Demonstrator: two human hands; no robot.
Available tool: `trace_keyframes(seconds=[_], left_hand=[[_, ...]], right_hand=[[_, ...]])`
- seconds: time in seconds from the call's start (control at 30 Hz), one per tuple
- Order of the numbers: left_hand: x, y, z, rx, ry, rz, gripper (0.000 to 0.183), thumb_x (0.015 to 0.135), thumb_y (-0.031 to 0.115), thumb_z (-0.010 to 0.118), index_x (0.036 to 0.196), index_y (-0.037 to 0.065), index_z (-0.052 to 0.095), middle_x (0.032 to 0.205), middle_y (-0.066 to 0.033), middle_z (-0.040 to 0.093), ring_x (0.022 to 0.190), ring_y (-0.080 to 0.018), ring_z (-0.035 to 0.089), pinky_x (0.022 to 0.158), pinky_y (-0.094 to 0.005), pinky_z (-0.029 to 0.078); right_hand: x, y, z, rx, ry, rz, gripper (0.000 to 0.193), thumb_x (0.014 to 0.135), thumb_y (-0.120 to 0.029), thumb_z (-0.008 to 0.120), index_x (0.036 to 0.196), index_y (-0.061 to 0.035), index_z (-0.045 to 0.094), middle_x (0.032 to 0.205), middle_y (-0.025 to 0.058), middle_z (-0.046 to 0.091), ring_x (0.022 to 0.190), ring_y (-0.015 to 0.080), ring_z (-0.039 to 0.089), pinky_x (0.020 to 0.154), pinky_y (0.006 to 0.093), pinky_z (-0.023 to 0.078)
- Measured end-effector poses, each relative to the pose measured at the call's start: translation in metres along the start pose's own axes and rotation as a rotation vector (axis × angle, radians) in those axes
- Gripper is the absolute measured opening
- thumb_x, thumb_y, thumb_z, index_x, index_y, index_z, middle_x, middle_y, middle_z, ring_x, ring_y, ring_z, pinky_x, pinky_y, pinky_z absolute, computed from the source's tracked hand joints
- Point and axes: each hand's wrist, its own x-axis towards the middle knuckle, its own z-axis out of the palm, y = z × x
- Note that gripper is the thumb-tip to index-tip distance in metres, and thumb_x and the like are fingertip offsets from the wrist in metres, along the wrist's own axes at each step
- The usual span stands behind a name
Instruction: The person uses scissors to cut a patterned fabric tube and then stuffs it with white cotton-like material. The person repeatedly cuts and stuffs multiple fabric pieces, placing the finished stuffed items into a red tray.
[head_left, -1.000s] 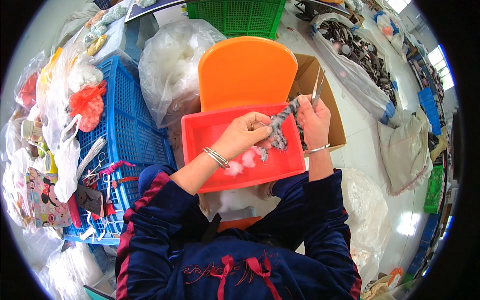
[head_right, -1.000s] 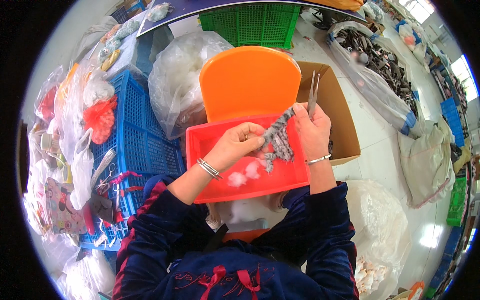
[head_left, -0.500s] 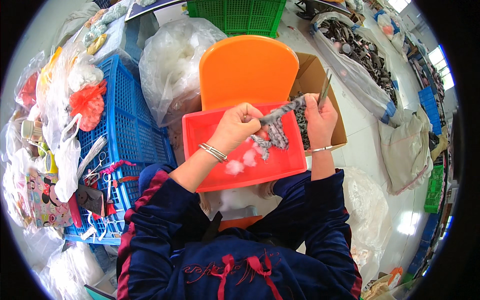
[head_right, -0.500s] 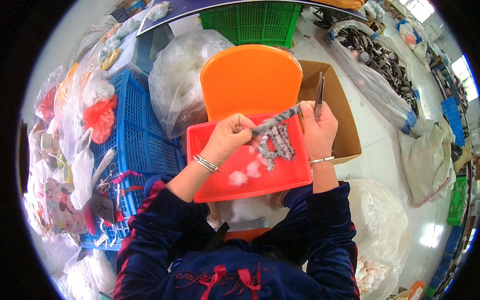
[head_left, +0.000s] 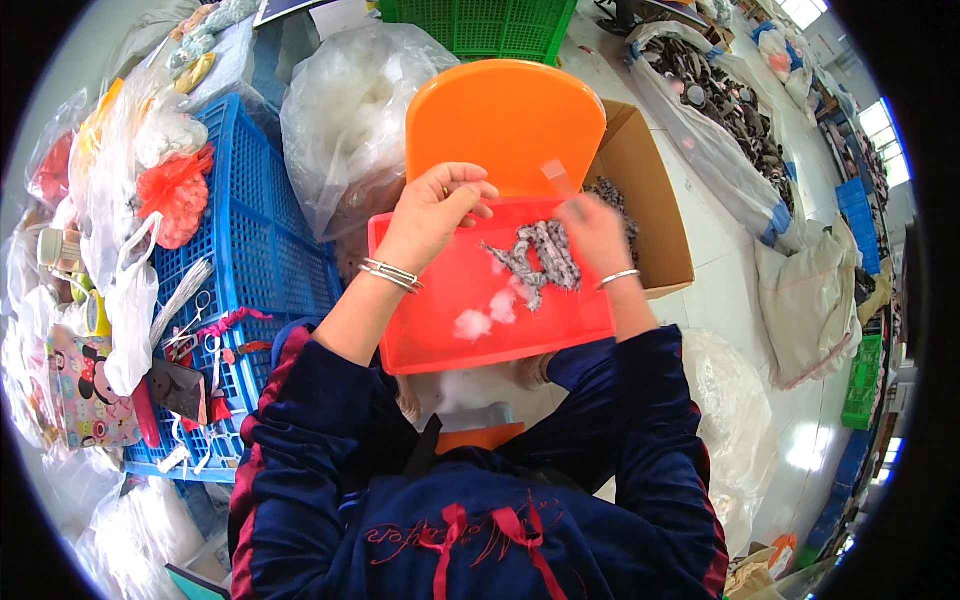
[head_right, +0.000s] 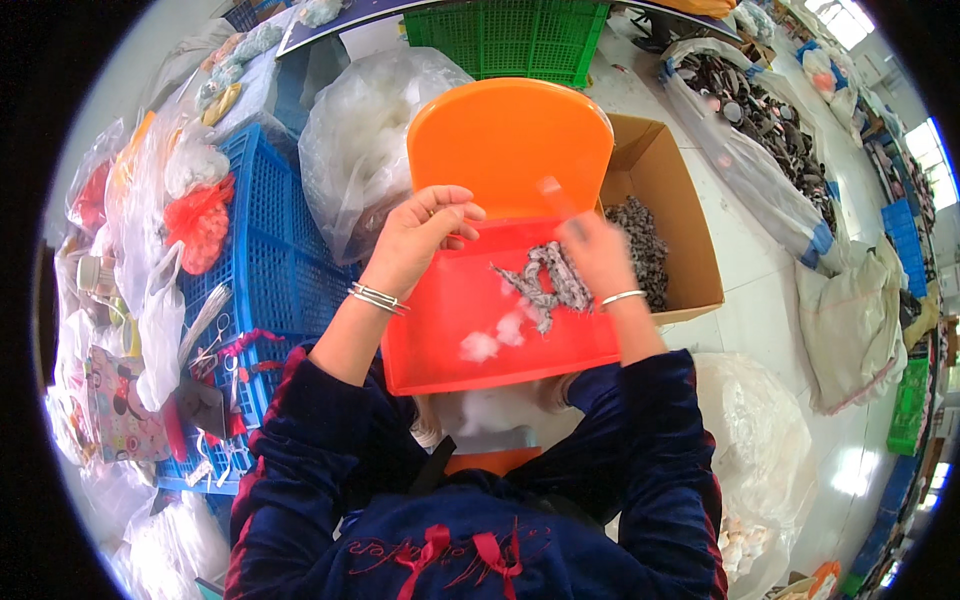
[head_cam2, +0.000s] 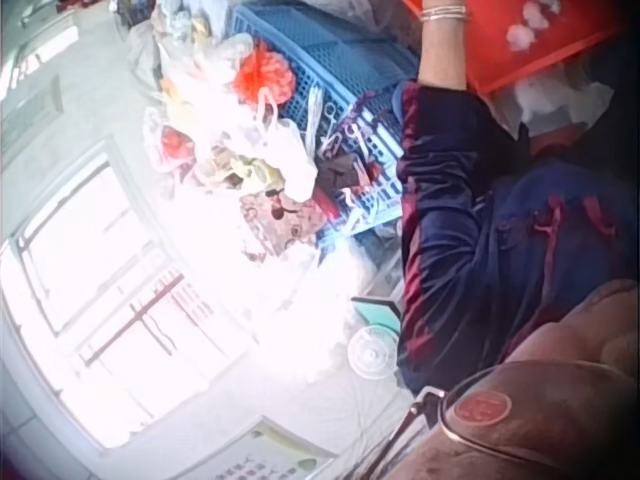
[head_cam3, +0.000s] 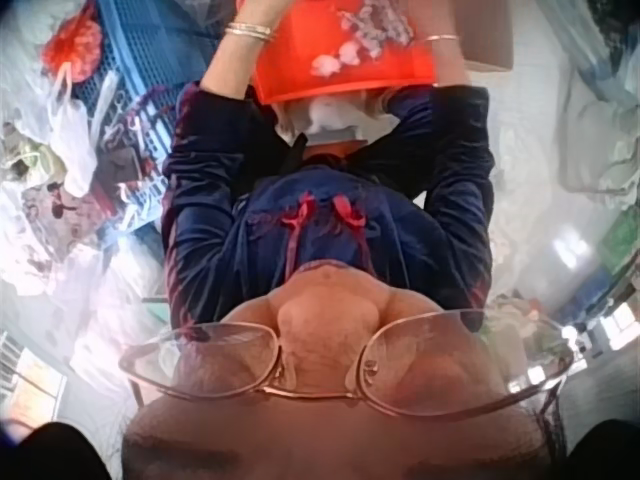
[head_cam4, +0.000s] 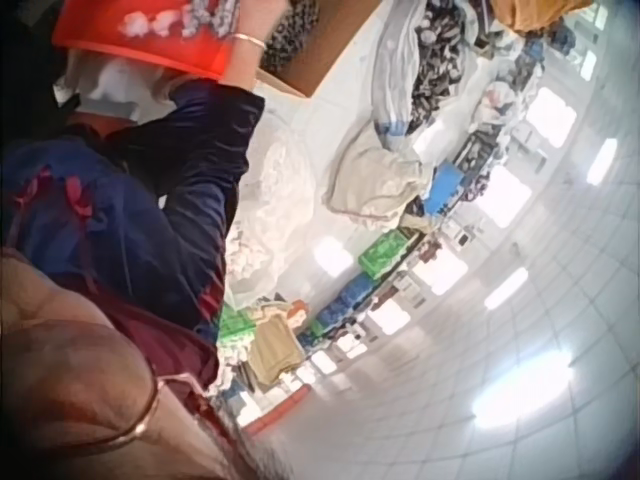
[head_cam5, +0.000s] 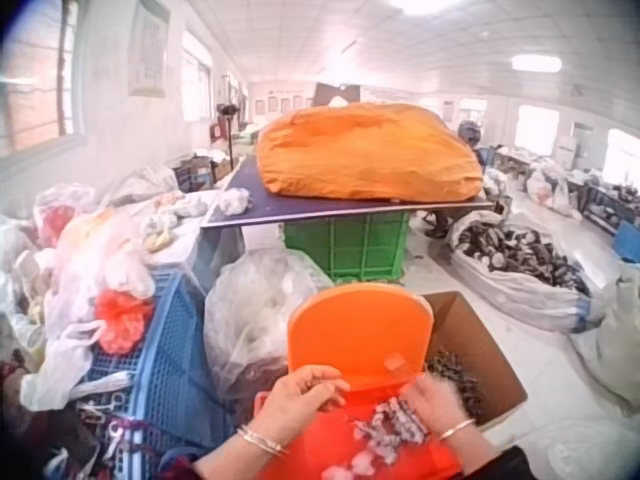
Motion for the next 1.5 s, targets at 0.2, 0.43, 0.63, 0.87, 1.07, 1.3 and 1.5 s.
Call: trace_keyframes(seconds=[0.2, 0.43, 0.63, 0.87, 1.07, 1.3, 1.5], left_hand=[[0.000, 0.004, -0.012, 0.018, 0.028, 0.006, 0.016, 0.091, 0.010, 0.055, 0.104, 0.002, 0.061, 0.092, -0.0060, 0.068, 0.074, -0.0100, 0.063, 0.068, -0.0236, 0.050], [-0.001, 0.000, -0.022, 0.108, -0.027, 0.025, 0.015, 0.090, 0.010, 0.057, 0.099, 0.000, 0.062, 0.088, -0.0063, 0.068, 0.070, -0.0097, 0.061, 0.066, -0.0241, 0.049], [-0.004, -0.025, -0.009, 0.357, -0.246, 0.010, 0.026, 0.089, 0.019, 0.065, 0.105, -0.002, 0.062, 0.086, -0.0025, 0.065, 0.074, -0.0074, 0.058, 0.068, -0.0229, 0.048], [-0.002, -0.019, 0.001, 0.183, -0.086, -0.003, 0.017, 0.089, 0.017, 0.065, 0.091, 0.001, 0.068, 0.071, 0.0029, 0.060, 0.063, -0.0037, 0.049, 0.058, -0.0201, 0.040], [0.002, 0.003, -0.016, 0.193, 0.034, -0.038, 0.017, 0.090, 0.018, 0.065, 0.093, 0.002, 0.070, 0.078, 0.0019, 0.064, 0.061, -0.0035, 0.047, 0.058, -0.0192, 0.039], [-0.003, -0.001, -0.007, 0.190, -0.055, -0.026, 0.019, 0.091, 0.018, 0.064, 0.098, 0.002, 0.070, 0.080, 0.0017, 0.064, 0.063, -0.0036, 0.047, 0.059, -0.0190, 0.040], [-0.004, 0.006, -0.012, 0.122, -0.032, -0.003, 0.018, 0.091, 0.017, 0.063, 0.098, 0.002, 0.070, 0.080, 0.0018, 0.064, 0.063, -0.0036, 0.048, 0.060, -0.0186, 0.040]], right_hand=[[-0.022, 0.005, 0.070, -0.527, -0.492, 0.089, 0.038, 0.077, -0.037, 0.071, 0.087, -0.0007, 0.064, 0.083, 0.0200, 0.066, 0.079, 0.0368, 0.064, 0.071, 0.0436, 0.050], [0.004, -0.019, 0.035, 0.057, -0.645, 0.296, 0.017, 0.078, -0.015, 0.059, 0.079, 0.0014, 0.064, 0.068, 0.0091, 0.062, 0.061, 0.0180, 0.059, 0.059, 0.0315, 0.047], [-0.012, -0.056, -0.006, 0.594, -0.690, 0.424, 0.015, 0.086, -0.007, 0.056, 0.097, 0.0016, 0.063, 0.069, -0.0032, 0.056, 0.061, 0.0050, 0.051, 0.053, 0.0218, 0.040], [-0.021, -0.064, -0.013, 0.635, -0.610, 0.249, 0.015, 0.084, -0.008, 0.062, 0.095, 0.0006, 0.065, 0.073, -0.0027, 0.058, 0.063, 0.0046, 0.050, 0.055, 0.0232, 0.040], [-0.017, -0.030, -0.012, 0.201, -0.321, 0.260, 0.016, 0.086, -0.015, 0.065, 0.092, -0.0005, 0.066, 0.070, 0.0019, 0.060, 0.062, 0.0070, 0.051, 0.055, 0.0253, 0.041], [-0.024, -0.060, 0.000, 0.869, -0.413, 0.365, 0.027, 0.095, -0.018, 0.056, 0.114, -0.0001, 0.059, 0.071, -0.0043, 0.053, 0.051, 0.0021, 0.039, 0.044, 0.0192, 0.033], [-0.027, -0.060, 0.001, 0.939, -0.497, 0.337, 0.016, 0.088, -0.009, 0.061, 0.102, -0.0009, 0.057, 0.077, 0.0018, 0.059, 0.047, 0.0020, 0.039, 0.042, 0.0182, 0.032]])
